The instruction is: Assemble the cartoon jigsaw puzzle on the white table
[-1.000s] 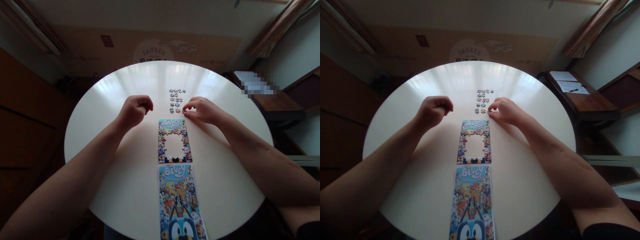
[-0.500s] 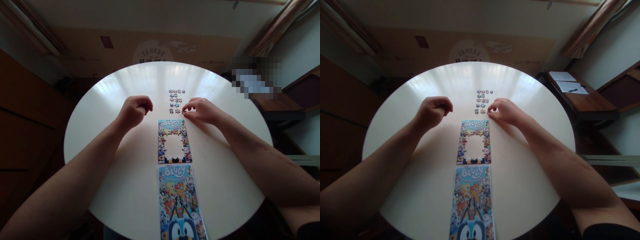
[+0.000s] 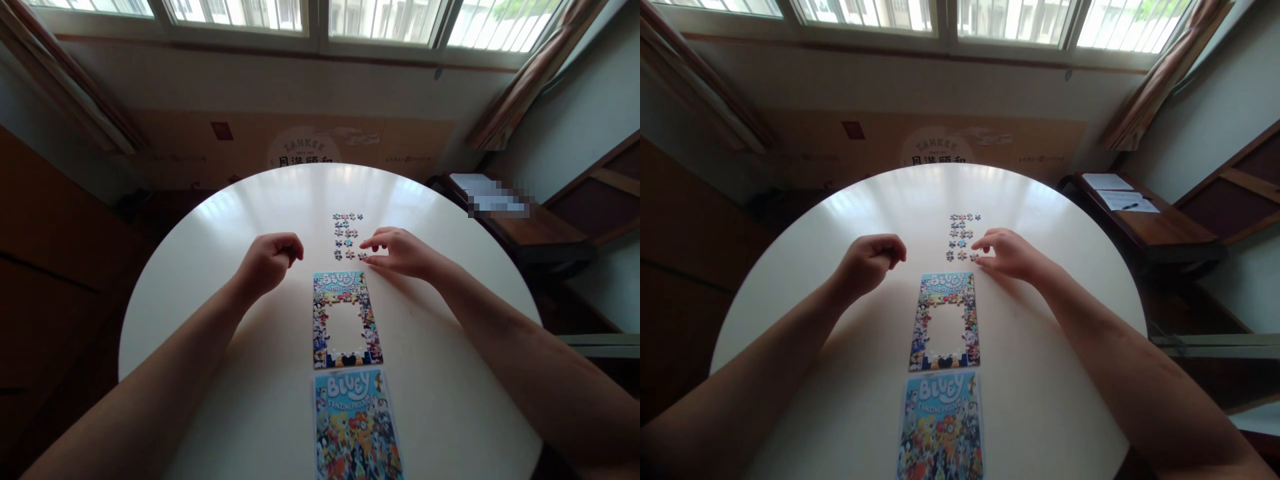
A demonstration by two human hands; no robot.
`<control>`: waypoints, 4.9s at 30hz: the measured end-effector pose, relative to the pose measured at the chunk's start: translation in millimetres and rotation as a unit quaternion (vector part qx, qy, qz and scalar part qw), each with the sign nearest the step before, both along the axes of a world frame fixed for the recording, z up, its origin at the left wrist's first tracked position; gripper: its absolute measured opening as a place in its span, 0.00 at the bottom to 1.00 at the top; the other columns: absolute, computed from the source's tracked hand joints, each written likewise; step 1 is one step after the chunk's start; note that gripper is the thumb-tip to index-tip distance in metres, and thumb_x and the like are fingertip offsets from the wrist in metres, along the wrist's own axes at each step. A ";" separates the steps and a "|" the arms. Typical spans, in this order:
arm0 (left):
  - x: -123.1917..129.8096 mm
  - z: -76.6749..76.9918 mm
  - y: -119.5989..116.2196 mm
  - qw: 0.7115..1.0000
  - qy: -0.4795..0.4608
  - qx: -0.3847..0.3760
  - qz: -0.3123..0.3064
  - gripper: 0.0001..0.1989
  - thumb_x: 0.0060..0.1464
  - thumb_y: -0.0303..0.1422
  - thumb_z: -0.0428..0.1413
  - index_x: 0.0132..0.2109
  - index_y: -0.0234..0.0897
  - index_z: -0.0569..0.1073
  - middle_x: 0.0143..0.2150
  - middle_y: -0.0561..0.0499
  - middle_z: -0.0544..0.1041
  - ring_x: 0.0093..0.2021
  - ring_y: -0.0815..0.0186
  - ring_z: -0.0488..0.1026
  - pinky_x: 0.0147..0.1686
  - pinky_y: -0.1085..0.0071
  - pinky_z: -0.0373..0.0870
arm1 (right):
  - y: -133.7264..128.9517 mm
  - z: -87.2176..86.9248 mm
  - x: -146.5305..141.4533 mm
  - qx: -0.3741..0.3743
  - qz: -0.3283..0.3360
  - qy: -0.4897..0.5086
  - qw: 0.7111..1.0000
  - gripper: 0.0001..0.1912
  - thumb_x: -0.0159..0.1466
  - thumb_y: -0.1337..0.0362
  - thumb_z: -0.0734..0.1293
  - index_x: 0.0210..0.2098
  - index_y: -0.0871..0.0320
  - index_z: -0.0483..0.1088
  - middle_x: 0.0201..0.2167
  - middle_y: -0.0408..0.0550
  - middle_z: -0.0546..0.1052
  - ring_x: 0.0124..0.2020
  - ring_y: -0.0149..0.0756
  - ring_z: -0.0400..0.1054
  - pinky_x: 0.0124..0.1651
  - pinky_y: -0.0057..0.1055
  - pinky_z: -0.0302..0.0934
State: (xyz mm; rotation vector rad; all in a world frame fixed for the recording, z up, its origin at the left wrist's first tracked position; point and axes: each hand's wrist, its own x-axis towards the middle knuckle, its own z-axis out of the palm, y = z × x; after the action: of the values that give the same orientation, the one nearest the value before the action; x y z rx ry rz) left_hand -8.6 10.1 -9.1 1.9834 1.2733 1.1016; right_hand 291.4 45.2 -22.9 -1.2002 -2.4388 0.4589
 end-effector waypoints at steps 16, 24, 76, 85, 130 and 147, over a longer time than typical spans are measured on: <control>-1.3 0.7 -0.1 1.000 0.017 -0.002 0.001 0.11 0.39 0.25 0.46 0.23 0.36 0.74 0.17 0.54 0.67 0.20 0.70 0.61 0.20 0.73 0.56 | 1.2 4.6 7.8 -0.006 -0.033 -0.027 0.999 0.10 0.62 0.64 0.69 0.41 0.55 0.81 0.38 0.51 0.79 0.39 0.39 0.72 0.44 0.38 0.65; 1.3 -0.4 0.0 1.000 0.002 -0.013 0.005 0.12 0.36 0.24 0.46 0.23 0.36 0.74 0.17 0.54 0.67 0.20 0.71 0.61 0.20 0.73 0.54 | -1.5 1.0 2.5 -0.009 -0.011 -0.038 0.999 0.11 0.63 0.60 0.69 0.42 0.54 0.81 0.37 0.50 0.79 0.38 0.39 0.71 0.44 0.39 0.65; 6.1 -4.5 3.0 1.000 -0.013 -0.014 -0.005 0.14 0.33 0.22 0.43 0.23 0.35 0.73 0.17 0.54 0.67 0.19 0.74 0.60 0.19 0.75 0.53 | -11.3 5.0 -7.0 0.000 -0.087 -0.098 0.991 0.10 0.61 0.59 0.66 0.36 0.56 0.78 0.34 0.48 0.79 0.34 0.38 0.69 0.36 0.37 0.58; 1.6 -3.1 1.0 1.000 0.016 -0.015 0.001 0.13 0.37 0.23 0.44 0.23 0.35 0.73 0.18 0.55 0.67 0.20 0.72 0.61 0.20 0.74 0.54 | -10.9 4.3 -10.8 0.001 -0.075 -0.101 0.992 0.08 0.62 0.61 0.66 0.35 0.54 0.78 0.35 0.47 0.79 0.36 0.38 0.70 0.36 0.36 0.57; -0.1 -4.5 0.6 0.999 0.030 -0.021 -0.013 0.12 0.41 0.23 0.46 0.24 0.36 0.74 0.18 0.54 0.67 0.20 0.71 0.62 0.22 0.73 0.58 | -11.5 6.7 -12.9 -0.003 -0.080 -0.091 0.993 0.09 0.63 0.62 0.67 0.36 0.52 0.81 0.35 0.47 0.81 0.38 0.39 0.72 0.38 0.36 0.61; -1.6 -5.1 0.4 0.999 0.042 -0.016 -0.016 0.13 0.42 0.22 0.46 0.25 0.36 0.75 0.18 0.54 0.69 0.21 0.70 0.63 0.22 0.74 0.59 | -8.6 -1.2 -14.5 0.029 -0.113 -0.067 0.991 0.10 0.64 0.63 0.67 0.38 0.50 0.82 0.39 0.44 0.83 0.39 0.40 0.74 0.39 0.36 0.62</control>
State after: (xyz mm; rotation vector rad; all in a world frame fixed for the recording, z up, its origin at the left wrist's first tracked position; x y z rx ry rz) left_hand -10.3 10.5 -14.2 2.0381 1.2897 0.9858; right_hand 276.9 36.6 -24.0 -1.5023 -2.3681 0.2462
